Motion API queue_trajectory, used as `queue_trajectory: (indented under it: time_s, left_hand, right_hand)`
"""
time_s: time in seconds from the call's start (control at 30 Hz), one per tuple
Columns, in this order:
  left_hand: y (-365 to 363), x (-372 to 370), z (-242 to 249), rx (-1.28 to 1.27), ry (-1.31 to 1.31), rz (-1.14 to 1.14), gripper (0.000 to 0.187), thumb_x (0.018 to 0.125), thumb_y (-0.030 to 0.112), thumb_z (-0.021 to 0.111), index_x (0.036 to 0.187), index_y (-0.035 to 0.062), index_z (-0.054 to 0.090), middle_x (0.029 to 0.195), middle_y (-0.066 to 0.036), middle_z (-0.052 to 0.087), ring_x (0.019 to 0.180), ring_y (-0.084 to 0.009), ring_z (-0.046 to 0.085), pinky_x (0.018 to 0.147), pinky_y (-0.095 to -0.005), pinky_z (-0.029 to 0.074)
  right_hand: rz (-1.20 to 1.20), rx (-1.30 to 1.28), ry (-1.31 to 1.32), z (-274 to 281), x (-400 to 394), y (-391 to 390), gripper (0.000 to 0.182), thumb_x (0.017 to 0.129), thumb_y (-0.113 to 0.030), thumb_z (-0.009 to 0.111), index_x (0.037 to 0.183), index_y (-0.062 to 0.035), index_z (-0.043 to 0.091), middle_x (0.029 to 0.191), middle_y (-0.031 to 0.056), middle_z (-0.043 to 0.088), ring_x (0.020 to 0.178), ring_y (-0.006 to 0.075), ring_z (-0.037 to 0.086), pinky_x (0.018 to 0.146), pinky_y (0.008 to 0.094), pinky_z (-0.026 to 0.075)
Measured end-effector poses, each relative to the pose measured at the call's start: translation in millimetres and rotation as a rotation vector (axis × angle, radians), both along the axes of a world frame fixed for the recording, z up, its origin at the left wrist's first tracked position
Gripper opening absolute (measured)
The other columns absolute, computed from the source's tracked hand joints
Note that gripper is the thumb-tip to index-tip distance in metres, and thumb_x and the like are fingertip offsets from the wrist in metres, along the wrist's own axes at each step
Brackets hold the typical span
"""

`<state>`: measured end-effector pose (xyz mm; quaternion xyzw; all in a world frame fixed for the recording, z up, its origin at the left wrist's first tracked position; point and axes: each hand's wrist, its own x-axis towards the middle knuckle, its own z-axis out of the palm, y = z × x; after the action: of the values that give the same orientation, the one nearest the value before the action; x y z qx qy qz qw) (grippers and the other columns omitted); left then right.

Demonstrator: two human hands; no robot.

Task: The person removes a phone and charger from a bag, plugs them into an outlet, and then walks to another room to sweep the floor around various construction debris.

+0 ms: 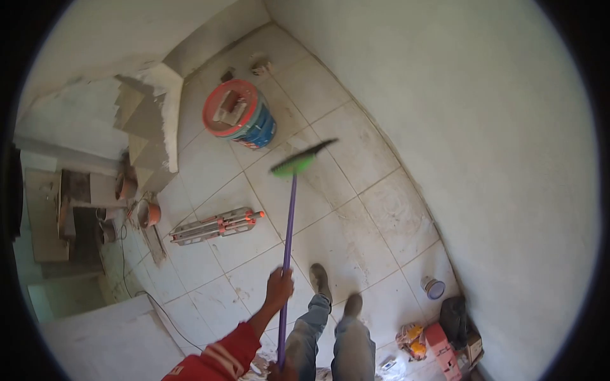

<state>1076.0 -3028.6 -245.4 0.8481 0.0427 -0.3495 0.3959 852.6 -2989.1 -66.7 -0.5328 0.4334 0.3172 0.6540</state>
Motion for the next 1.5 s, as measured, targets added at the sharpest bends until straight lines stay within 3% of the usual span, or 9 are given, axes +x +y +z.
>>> queue_trajectory:
  time_s: [0.03,0.07,0.33,0.6,0.73,1.0,1.17,1.43,1.5]
  left_hand:
    - [-35,29,-4,0.008,-0.006,-0.001,0.024,0.095,0.022,0.056,0.100,-0.0011,0.058,0.086,-0.024,0.065,0.081,-0.0426,0.065,0.072,-0.0495,0.051]
    - [-71,55,-9,-0.007,0.040,0.060,0.028,0.096,0.023,0.055,0.106,-0.0024,0.057,0.092,-0.026,0.066,0.086,-0.0433,0.065,0.075,-0.0496,0.051]
    - [-292,206,-106,0.186,-0.128,-0.169,0.052,0.095,0.020,0.053,0.137,0.0000,0.031,0.112,-0.036,0.062,0.103,-0.0510,0.063,0.092,-0.0566,0.049]
    - [-305,-68,-162,0.126,0.093,-0.620,0.089,0.096,0.038,0.056,0.145,-0.0195,0.008,0.096,-0.039,0.064,0.069,-0.0426,0.070,0.057,-0.0488,0.057]
    - [-269,-54,-100,-0.308,1.076,-0.072,0.074,0.092,0.046,0.067,0.148,0.0137,0.032,0.106,-0.011,0.066,0.090,-0.0246,0.069,0.078,-0.0456,0.057]
    - [-151,377,-151,-0.728,0.549,0.994,0.071,0.096,0.055,0.056,0.145,0.0089,0.033,0.143,-0.021,0.043,0.130,-0.0416,0.048,0.108,-0.0573,0.043]
    - [-125,575,-171,-0.696,0.347,1.309,0.108,0.083,0.073,0.062,0.152,0.0065,0.013,0.148,-0.022,0.031,0.136,-0.0430,0.039,0.109,-0.0638,0.037]
    - [-64,655,-225,-0.667,0.434,1.205,0.082,0.092,0.076,0.033,0.135,0.0081,0.045,0.136,-0.017,0.045,0.123,-0.0338,0.046,0.103,-0.0524,0.040]
    - [-61,654,-208,-0.575,0.432,1.170,0.071,0.095,0.071,0.033,0.131,0.0122,0.049,0.128,-0.013,0.052,0.112,-0.0304,0.052,0.094,-0.0471,0.044]
  right_hand:
    - [0.616,-0.579,-0.086,-23,11,-16,0.049,0.100,-0.019,0.053,0.145,-0.0026,0.041,0.108,0.0240,0.068,0.086,0.0376,0.067,0.073,0.0442,0.054]
    - [0.046,-0.919,-0.614,-74,15,-45,0.049,0.100,-0.017,0.050,0.146,-0.0037,0.041,0.127,0.0261,0.060,0.093,0.0478,0.062,0.080,0.0493,0.051]
    - [0.097,-0.775,-0.305,-171,286,-326,0.053,0.095,-0.010,0.053,0.146,-0.0151,0.040,0.083,0.0240,0.068,0.078,0.0449,0.066,0.068,0.0548,0.050]
    - [0.053,-0.616,-0.094,-144,84,-388,0.058,0.090,0.001,0.046,0.147,-0.0061,0.039,0.125,0.0254,0.062,0.094,0.0449,0.067,0.078,0.0515,0.053]
    - [0.340,-0.531,0.246,-80,0,-401,0.066,0.089,-0.008,0.061,0.151,-0.0103,0.038,0.143,0.0182,0.053,0.088,0.0376,0.068,0.072,0.0460,0.054]
    - [0.344,-0.908,-0.002,-130,74,-383,0.048,0.094,-0.011,0.060,0.141,-0.0068,0.050,0.143,0.0117,0.053,0.078,0.0307,0.071,0.062,0.0411,0.055]
    - [0.030,-0.766,0.204,-106,149,-320,0.052,0.093,-0.014,0.062,0.144,-0.0139,0.049,0.055,0.0066,0.047,0.047,0.0166,0.042,0.048,0.0378,0.037]
    - [0.067,-0.766,0.327,-112,314,-259,0.041,0.099,-0.010,0.052,0.140,-0.0087,0.055,0.072,0.0135,0.063,0.061,0.0186,0.058,0.058,0.0362,0.046]
    - [-0.031,-0.537,0.512,-120,361,-264,0.052,0.093,-0.001,0.045,0.146,-0.0008,0.042,0.131,0.0261,0.059,0.116,0.0397,0.062,0.093,0.0448,0.050]
